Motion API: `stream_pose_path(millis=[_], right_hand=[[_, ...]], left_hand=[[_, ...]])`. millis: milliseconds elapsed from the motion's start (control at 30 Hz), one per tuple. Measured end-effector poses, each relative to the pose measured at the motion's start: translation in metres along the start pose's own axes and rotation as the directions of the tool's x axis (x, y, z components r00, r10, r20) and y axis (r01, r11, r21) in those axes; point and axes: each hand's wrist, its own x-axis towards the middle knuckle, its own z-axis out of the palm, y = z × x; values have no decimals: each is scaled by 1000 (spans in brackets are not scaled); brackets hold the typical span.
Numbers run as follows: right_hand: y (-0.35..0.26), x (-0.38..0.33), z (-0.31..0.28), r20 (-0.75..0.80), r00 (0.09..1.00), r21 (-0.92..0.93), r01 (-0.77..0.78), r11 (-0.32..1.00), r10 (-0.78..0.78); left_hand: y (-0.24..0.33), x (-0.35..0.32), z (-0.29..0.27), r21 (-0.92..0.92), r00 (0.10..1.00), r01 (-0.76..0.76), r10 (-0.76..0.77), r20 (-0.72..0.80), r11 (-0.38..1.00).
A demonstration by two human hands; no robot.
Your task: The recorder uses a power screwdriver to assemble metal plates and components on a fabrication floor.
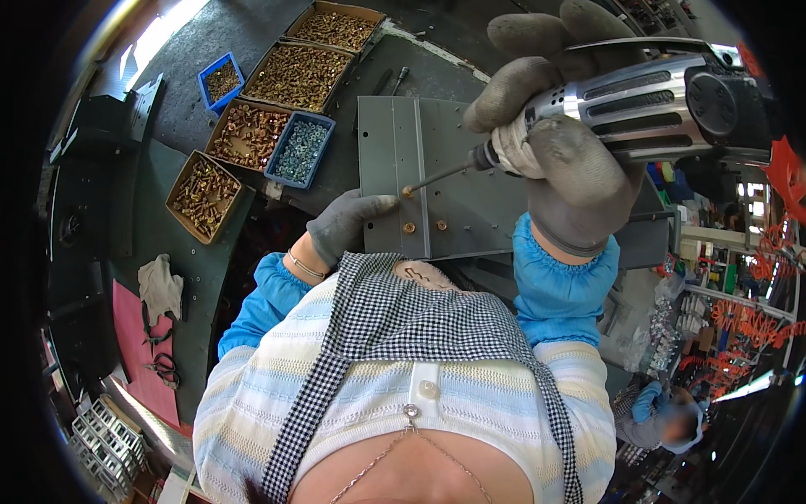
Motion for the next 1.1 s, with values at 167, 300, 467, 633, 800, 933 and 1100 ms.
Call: stream_pose_path(millis=[167,300,467,633,800,933,1100], right_hand=[[-5,-7,-1,-147,989,65,34,997,-24],[-25,-12,-23,-123,986,62,122,991,-114],[-33,-27,-28,-211,968,36,150,988,-139],[-59,-53,-51,-205,974,136,130,982,-101],[-56,-83,-44,-268,962,57,73,996,-55],[-43,-92,-32,-372,928,23,37,999,-25],[-45,-85,-41,-97,995,124,34,992,-22]], left_hand=[[7,-11,4,277,958,-228,266,-108,933],[22,-17,20,934,614,-351,769,176,67],[23,3,40,836,563,-510,656,503,-203],[17,6,17,911,586,-406,744,322,-74],[16,9,-50,-267,943,-279,315,103,922],[-13,11,-40,-58,984,-171,174,34,983],[-42,29,-58,898,935,-296,289,203,325]])
